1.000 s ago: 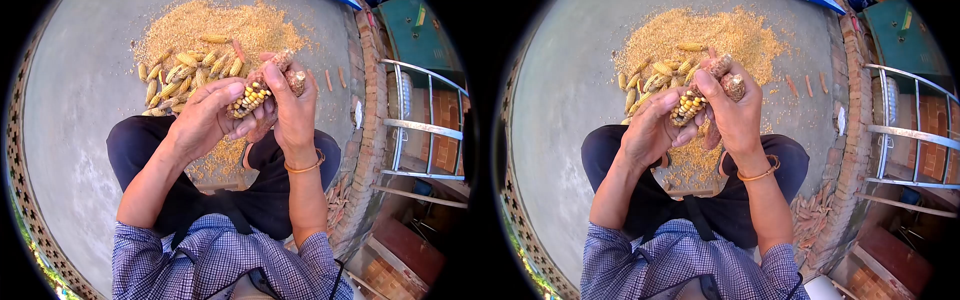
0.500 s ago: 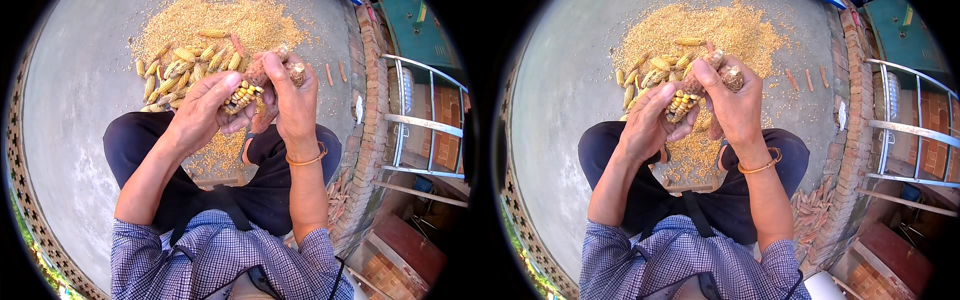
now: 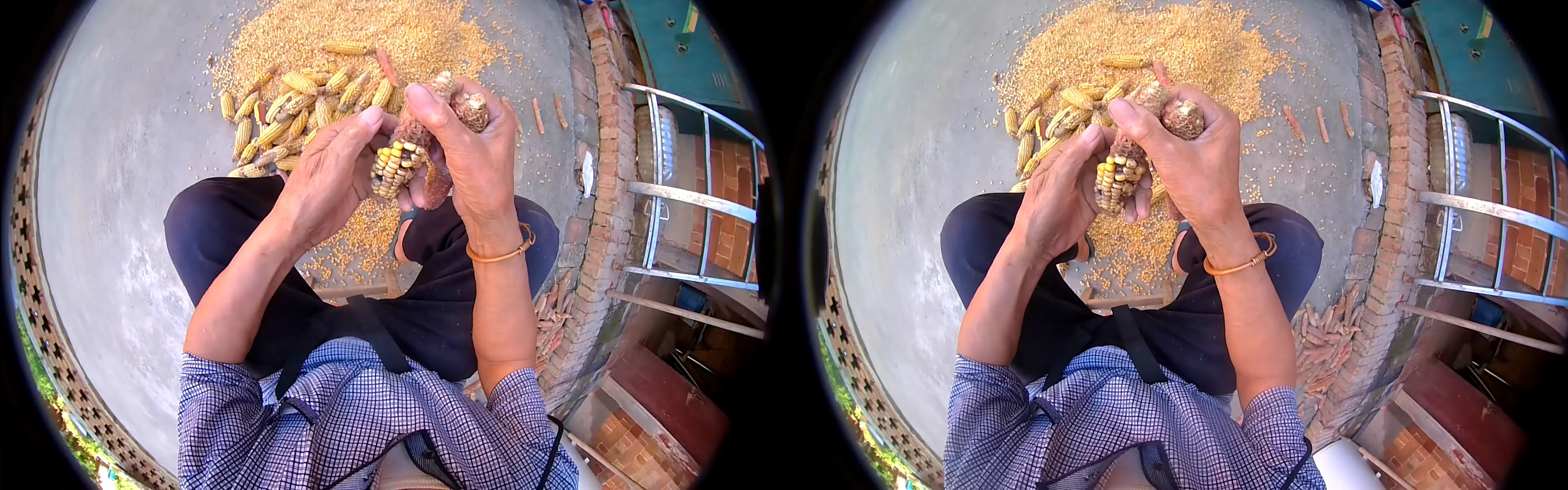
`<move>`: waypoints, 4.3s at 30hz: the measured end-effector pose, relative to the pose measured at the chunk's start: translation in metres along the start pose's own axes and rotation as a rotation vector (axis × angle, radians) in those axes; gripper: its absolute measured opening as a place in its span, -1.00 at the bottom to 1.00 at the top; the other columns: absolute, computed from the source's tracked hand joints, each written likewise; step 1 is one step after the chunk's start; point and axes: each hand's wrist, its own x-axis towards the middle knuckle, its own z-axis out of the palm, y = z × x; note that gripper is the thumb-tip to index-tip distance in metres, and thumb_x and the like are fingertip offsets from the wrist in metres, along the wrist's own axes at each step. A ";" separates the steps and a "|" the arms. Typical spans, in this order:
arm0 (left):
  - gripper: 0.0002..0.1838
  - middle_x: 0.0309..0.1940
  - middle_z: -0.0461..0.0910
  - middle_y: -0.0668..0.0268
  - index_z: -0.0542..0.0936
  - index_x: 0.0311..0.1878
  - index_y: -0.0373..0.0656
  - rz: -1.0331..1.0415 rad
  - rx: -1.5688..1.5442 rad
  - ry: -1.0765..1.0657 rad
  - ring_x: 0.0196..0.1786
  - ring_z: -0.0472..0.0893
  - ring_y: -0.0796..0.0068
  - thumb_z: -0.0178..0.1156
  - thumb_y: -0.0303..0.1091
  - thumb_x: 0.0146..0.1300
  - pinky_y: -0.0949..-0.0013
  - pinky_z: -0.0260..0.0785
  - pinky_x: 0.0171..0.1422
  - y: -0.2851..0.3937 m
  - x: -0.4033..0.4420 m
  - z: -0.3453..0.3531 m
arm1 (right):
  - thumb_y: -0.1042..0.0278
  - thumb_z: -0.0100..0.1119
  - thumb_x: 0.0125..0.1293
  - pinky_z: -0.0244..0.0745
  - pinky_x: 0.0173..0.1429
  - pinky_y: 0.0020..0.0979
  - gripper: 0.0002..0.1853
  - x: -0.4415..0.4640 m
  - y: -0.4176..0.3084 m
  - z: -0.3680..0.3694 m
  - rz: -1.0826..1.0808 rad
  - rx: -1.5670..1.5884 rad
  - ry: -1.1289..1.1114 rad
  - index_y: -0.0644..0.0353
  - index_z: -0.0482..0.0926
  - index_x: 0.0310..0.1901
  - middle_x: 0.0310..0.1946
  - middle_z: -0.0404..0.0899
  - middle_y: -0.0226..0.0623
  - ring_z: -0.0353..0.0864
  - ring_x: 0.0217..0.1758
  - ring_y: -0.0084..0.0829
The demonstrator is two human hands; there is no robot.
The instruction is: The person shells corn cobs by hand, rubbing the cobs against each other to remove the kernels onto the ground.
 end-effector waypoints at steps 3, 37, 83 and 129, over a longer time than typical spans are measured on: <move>-0.42 -0.16 0.58 0.01 0.44 0.11 -0.43 -0.016 -0.050 -0.065 -0.25 0.66 0.22 -0.27 0.00 0.58 0.27 0.57 -0.18 -0.001 0.001 -0.006 | 0.27 0.39 0.26 0.39 -0.58 -0.68 -0.78 0.001 -0.001 -0.001 0.010 0.020 -0.006 0.26 0.63 -0.33 -0.56 0.65 -0.37 0.54 -0.63 -0.72; -0.33 0.17 0.50 -0.10 0.37 0.28 -0.47 -0.067 -0.341 -0.086 0.25 0.52 0.06 -0.23 0.06 0.56 0.04 0.35 0.42 0.001 0.006 -0.012 | 0.30 0.39 0.28 0.28 -0.48 -0.69 -0.83 0.008 0.001 -0.026 -0.009 0.071 0.201 0.20 0.66 -0.35 -0.47 0.66 -0.43 0.47 -0.53 -0.77; -0.61 0.08 0.54 -0.15 0.33 0.27 -0.50 0.054 0.230 -0.184 0.11 0.63 0.12 -0.16 -0.61 0.42 0.22 0.51 0.29 -0.046 0.007 0.101 | 0.12 0.45 0.06 0.57 -0.27 -0.23 -0.61 -0.490 0.260 -0.344 1.073 -1.081 0.389 0.29 0.65 -0.25 -0.43 0.71 -0.14 0.72 -0.40 -0.22; -0.77 -0.15 0.58 -0.10 0.59 -0.11 -0.25 -0.316 1.709 -0.540 -0.02 0.59 -0.09 0.08 -0.31 0.32 0.03 0.44 0.14 -0.274 0.113 -0.171 | 0.75 0.07 0.30 0.51 -0.12 -0.40 -0.77 -0.154 0.032 -0.151 -0.441 -1.039 0.536 0.42 0.41 -0.02 -0.29 0.61 -0.08 0.57 -0.26 -0.36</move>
